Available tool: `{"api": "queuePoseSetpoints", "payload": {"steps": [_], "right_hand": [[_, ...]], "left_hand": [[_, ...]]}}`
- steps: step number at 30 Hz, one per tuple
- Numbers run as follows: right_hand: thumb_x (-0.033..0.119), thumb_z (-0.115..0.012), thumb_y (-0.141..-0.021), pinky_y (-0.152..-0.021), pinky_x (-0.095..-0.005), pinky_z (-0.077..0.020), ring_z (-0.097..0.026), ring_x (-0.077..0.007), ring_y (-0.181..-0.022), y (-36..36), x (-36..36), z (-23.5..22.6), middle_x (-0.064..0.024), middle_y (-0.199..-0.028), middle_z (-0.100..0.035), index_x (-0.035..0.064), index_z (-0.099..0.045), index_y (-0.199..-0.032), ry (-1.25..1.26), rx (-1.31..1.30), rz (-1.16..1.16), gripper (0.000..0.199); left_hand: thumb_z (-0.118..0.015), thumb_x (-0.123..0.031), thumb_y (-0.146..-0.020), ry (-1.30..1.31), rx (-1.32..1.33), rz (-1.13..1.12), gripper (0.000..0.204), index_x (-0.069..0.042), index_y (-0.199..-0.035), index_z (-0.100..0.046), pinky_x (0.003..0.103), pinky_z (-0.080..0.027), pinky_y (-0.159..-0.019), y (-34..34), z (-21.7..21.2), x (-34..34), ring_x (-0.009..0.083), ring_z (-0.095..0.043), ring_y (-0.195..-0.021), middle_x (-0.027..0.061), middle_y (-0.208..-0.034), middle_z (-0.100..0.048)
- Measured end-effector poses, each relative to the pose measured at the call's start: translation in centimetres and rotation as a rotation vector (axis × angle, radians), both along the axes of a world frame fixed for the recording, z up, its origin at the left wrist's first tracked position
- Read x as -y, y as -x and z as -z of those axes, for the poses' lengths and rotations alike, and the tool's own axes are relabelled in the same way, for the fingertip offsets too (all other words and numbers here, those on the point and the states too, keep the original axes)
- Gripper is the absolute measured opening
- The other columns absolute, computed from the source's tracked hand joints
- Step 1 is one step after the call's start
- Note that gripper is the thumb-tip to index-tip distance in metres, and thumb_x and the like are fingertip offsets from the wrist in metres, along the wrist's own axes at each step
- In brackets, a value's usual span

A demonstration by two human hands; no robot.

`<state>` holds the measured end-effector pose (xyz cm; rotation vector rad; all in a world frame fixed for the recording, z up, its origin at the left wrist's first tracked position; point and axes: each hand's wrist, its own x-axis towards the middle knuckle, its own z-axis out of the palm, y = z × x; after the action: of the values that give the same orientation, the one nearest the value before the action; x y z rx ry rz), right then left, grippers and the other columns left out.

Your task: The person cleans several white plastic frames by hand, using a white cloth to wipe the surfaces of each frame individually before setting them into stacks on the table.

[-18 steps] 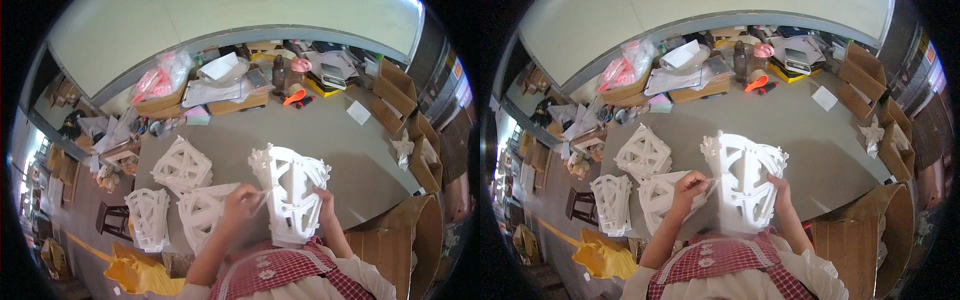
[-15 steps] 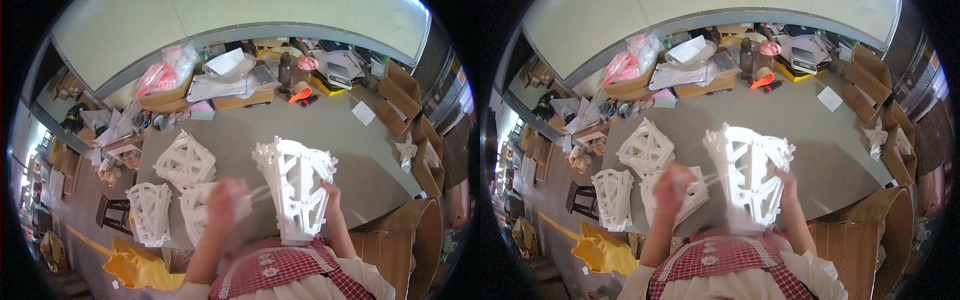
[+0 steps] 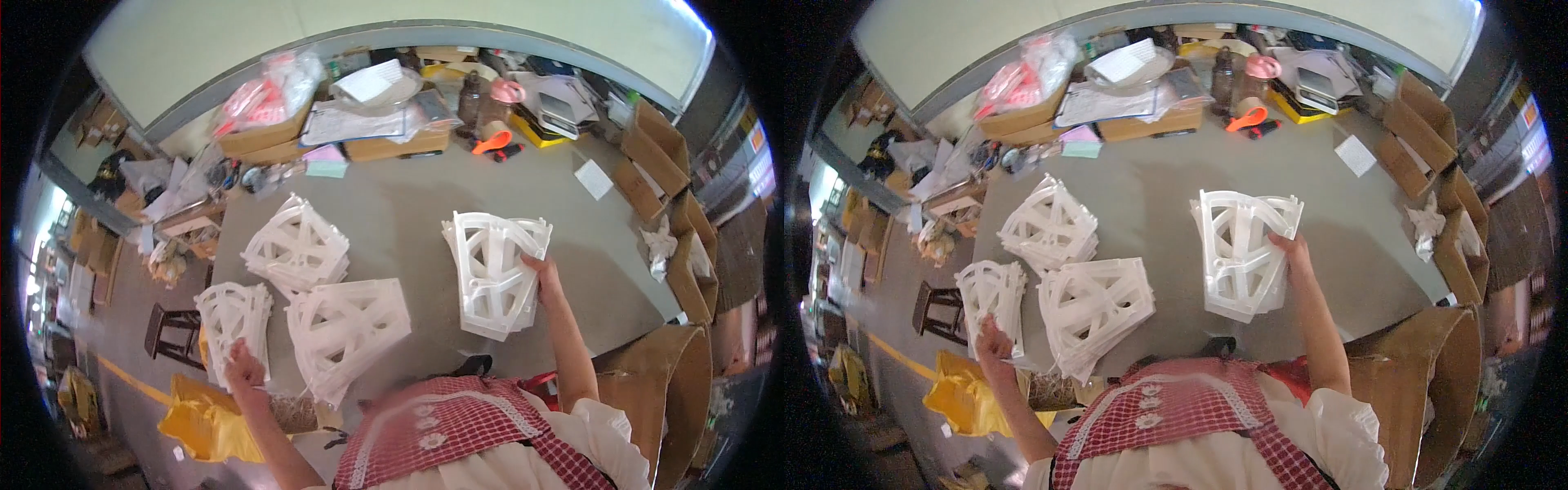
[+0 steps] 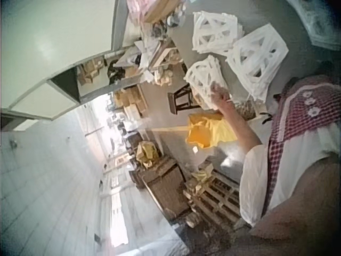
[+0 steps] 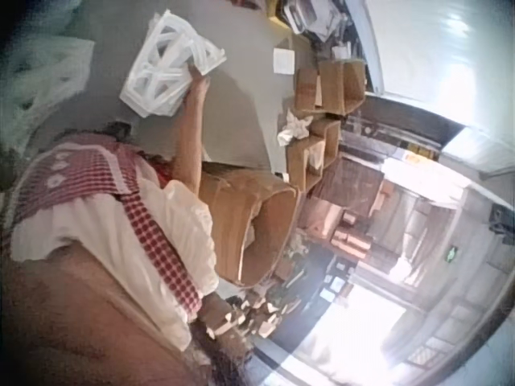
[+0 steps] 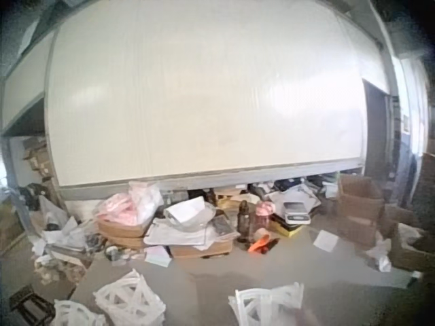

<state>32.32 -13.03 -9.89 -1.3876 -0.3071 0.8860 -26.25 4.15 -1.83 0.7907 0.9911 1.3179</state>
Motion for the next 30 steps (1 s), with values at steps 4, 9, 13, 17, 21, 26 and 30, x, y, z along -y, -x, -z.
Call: {"api": "queuePoseSetpoints", "payload": {"steps": [4,9,13,17,21,26,30], "right_hand": [[0.022,-0.069,-0.08,-0.091,-0.0413,-0.0481,-0.06,-0.0319,-0.108,-2.1,-1.6,0.1,-0.0188,-0.126,-0.058,-0.0043,-0.044,-0.136,0.409,0.385,-0.141,0.066],[0.016,-0.071,-0.079,-0.103,-0.0466,-0.0394,-0.047,-0.043,-0.122,3.5,-7.9,-2.8,-0.0251,-0.134,-0.049,-0.0032,-0.042,-0.135,0.255,1.505,-0.031,0.065],[0.023,-0.072,-0.082,-0.098,-0.0449,-0.0442,-0.055,-0.0402,-0.115,11.4,-14.0,-4.8,-0.0241,-0.128,-0.056,0.0,-0.055,-0.126,-0.177,1.368,-0.687,0.052],[0.05,-0.061,-0.088,-0.095,-0.0423,-0.0455,-0.058,-0.0356,-0.112,18.3,-20.6,-2.9,-0.0212,-0.122,-0.061,0.0037,-0.059,-0.124,0.195,1.219,-1.309,0.058],[0.059,-0.062,-0.084,-0.096,-0.0404,-0.0441,-0.058,-0.029,-0.115,22.6,-23.9,-4.0,-0.0174,-0.124,-0.062,0.0048,-0.06,-0.125,0.333,0.926,-1.648,0.068],[0.056,-0.074,-0.073,-0.094,-0.0373,-0.0459,-0.059,-0.0246,-0.112,23.7,-22.2,-3.1,-0.0142,-0.121,-0.063,0.0006,-0.057,-0.127,0.494,0.743,-1.732,0.079],[0.042,-0.074,-0.073,-0.085,-0.0341,-0.0503,-0.064,-0.0216,-0.1,22.1,-17.7,-1.5,-0.0102,-0.114,-0.066,0.0023,-0.058,-0.126,0.523,0.004,-1.554,0.068]], "left_hand": [[-0.055,-0.016,-0.095,0.18,-0.556,0.04,0.028,-0.004,-0.12,-0.06,0.021,-0.026,-0.045,-1.5,0.5,1.4,0.0045,-0.036,-0.048,-0.0036,-0.06,-0.044],[-0.047,-0.019,-0.099,0.092,-1.03,-0.06,0.032,-0.004,-0.124,-0.059,0.031,-0.047,-0.062,-1.7,6.6,3.9,0.017,-0.058,-0.067,0.0058,-0.072,-0.06],[-0.045,-0.019,-0.098,-0.048,-1.261,0.105,0.033,-0.004,-0.122,-0.06,0.04,-0.049,-0.077,0.9,10.9,5.4,0.0305,-0.064,-0.079,0.0154,-0.085,-0.067],[-0.044,-0.022,-0.098,0.072,-1.229,0.153,0.032,-0.004,-0.117,-0.063,0.043,-0.049,-0.081,2.0,14.3,8.2,0.036,-0.064,-0.084,0.0198,-0.089,-0.067],[-0.046,-0.026,-0.098,0.279,-0.735,0.142,0.036,-0.003,-0.125,-0.055,0.038,-0.052,-0.07,0.0,13.8,11.8,0.0289,-0.064,-0.086,0.0164,-0.1,-0.063],[-0.043,-0.032,-0.101,0.418,-0.191,-0.051,0.043,-0.008,-0.137,-0.043,0.053,-0.059,-0.076,0.3,15.1,14.4,0.0338,-0.059,-0.112,0.0158,-0.13,-0.055],[-0.046,-0.032,-0.098,0.383,-0.05,-0.175,0.039,-0.01,-0.131,-0.05,0.05,-0.06,-0.072,-2.1,10.0,14.3,0.0321,-0.061,-0.108,0.0141,-0.125,-0.059]]}}
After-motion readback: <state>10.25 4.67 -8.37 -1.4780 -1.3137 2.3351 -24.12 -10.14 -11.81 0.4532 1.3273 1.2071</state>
